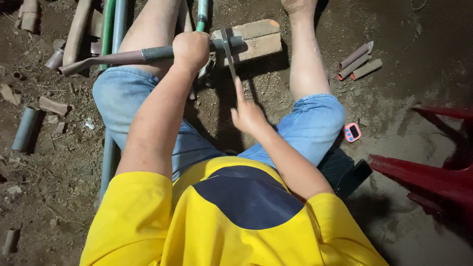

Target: Cutting a PVC pipe using a manual hacksaw blade while sitting on the ground.

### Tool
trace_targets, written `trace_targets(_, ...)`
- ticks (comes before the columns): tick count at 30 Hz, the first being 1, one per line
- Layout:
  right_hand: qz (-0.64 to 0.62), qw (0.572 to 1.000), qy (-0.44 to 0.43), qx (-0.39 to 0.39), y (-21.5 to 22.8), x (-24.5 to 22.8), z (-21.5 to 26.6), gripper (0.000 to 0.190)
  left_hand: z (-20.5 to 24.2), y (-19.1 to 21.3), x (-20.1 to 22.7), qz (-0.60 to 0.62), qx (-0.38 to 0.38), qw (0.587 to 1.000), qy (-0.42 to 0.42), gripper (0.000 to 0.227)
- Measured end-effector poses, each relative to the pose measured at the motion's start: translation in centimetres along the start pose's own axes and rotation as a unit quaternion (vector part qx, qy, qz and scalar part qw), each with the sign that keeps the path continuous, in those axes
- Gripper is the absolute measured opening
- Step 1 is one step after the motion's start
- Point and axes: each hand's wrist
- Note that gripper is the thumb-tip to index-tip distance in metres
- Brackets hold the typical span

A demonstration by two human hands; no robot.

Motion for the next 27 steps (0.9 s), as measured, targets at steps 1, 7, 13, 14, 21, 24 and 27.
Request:
trace_targets(1, -0.018, 1.000, 0.003, 0.008, 1.1, -0.4, -1.6, 0.102, 0.0, 0.0, 0.0, -0.016, 0.009, 1.000, 0.002, 0.018)
trace_targets(7, -0.023, 0.999, 0.006, 0.048, 2.4, -1.2, -6.0, 0.105, -0.1, 0.6, -0.2, -0.009, -0.001, 1.000, 0.007, 0.017)
trace_targets(13, -0.018, 1.000, 0.005, -0.020, -3.3, 0.4, 1.8, 0.097, -0.6, 1.6, -0.3, 0.001, -0.067, 0.998, 0.005, 0.018)
trace_targets(14, -0.010, 0.999, 0.003, -0.047, -4.0, 0.8, 2.7, 0.095, -0.5, 1.9, -0.3, 0.007, -0.079, 0.997, 0.007, 0.018)
trace_targets(21, -0.026, 1.000, -0.005, -0.016, 3.2, -1.6, -4.3, 0.095, -0.3, 2.0, -0.1, -0.028, -0.060, 0.998, 0.011, 0.020)
trace_targets(24, -0.023, 0.999, 0.007, 0.034, 3.7, -1.8, -6.4, 0.102, -0.6, 2.9, -0.3, -0.008, -0.123, 0.992, 0.020, 0.014)
trace_targets(27, -0.022, 1.000, -0.018, -0.013, 2.2, -1.8, -3.5, 0.100, -0.9, 2.9, -0.6, 0.015, -0.139, 0.990, 0.013, 0.011)
Point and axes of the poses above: each hand's wrist, its own z-axis away from the middle knuckle, its own y-axis out of the back of the hand, x = y × z, and after that the axes turned 8 degrees about -x, right-handed
